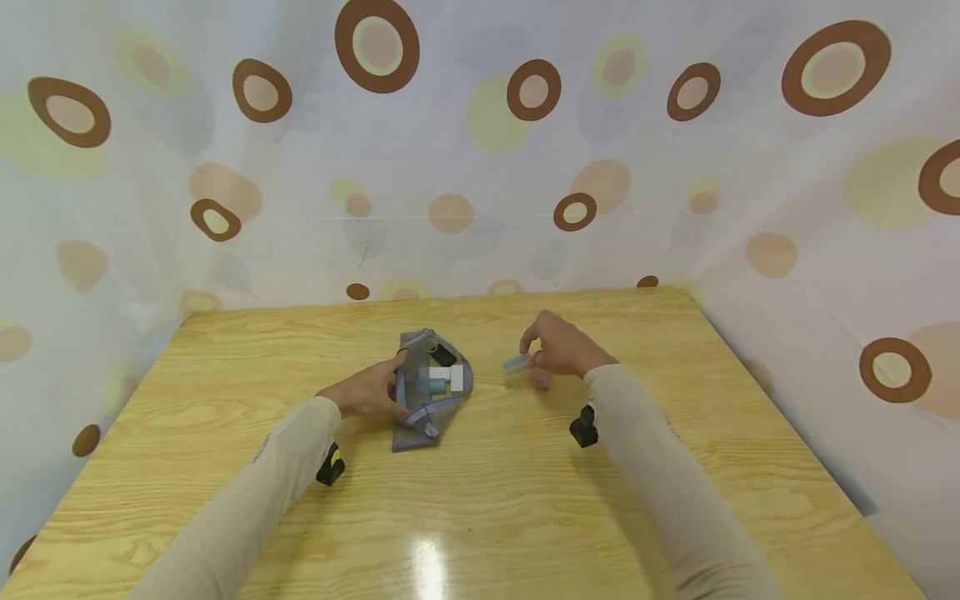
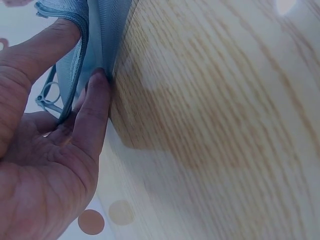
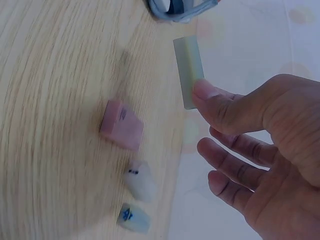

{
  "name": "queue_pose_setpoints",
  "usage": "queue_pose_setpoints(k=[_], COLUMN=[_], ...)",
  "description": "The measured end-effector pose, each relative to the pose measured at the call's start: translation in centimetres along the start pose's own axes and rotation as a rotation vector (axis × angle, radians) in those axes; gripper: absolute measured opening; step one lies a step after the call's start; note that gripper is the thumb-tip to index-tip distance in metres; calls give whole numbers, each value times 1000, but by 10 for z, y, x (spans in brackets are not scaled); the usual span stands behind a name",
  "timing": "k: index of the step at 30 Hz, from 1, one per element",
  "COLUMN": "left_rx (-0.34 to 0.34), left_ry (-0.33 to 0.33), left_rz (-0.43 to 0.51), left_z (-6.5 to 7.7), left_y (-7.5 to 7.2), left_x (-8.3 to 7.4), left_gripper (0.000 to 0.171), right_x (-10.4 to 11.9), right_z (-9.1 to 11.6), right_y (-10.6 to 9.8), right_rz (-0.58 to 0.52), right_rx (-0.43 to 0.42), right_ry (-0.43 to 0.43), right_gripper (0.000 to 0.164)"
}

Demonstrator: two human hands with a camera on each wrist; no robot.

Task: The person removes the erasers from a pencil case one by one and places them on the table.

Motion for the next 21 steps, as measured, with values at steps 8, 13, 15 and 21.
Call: queue_pose_setpoints(k=[8,13,15,21], left_rx=[-6,-5,-6,-5], left_ry=[-3,-8,-6,1], left_rz=[7,17,13,8], left_z=[0,0,0,2], left_y=[-1,-1,-1,-3], left_x=[-1,-1,-2,-4], left_gripper=[116,116,115,114], right_x=[-21,-36,-41,-54], right_z=[17,26,28,34], right_y=[-6,-8,-10,-12], right_rz=[-9,-6,-5,-21], right_rx=[-33,-40,-52,-73], right_ry=[18,66,72,90], right_gripper=[14,12,11,12])
Point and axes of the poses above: each hand's wrist, its own z-axis away from the middle knuckle, its own y-axis out of the palm, x = y × z, the point moved 5 cm from there along -z, towards the middle knuckle, and after that the axes turned 7 degrees about -x, right-handed, at the moved point
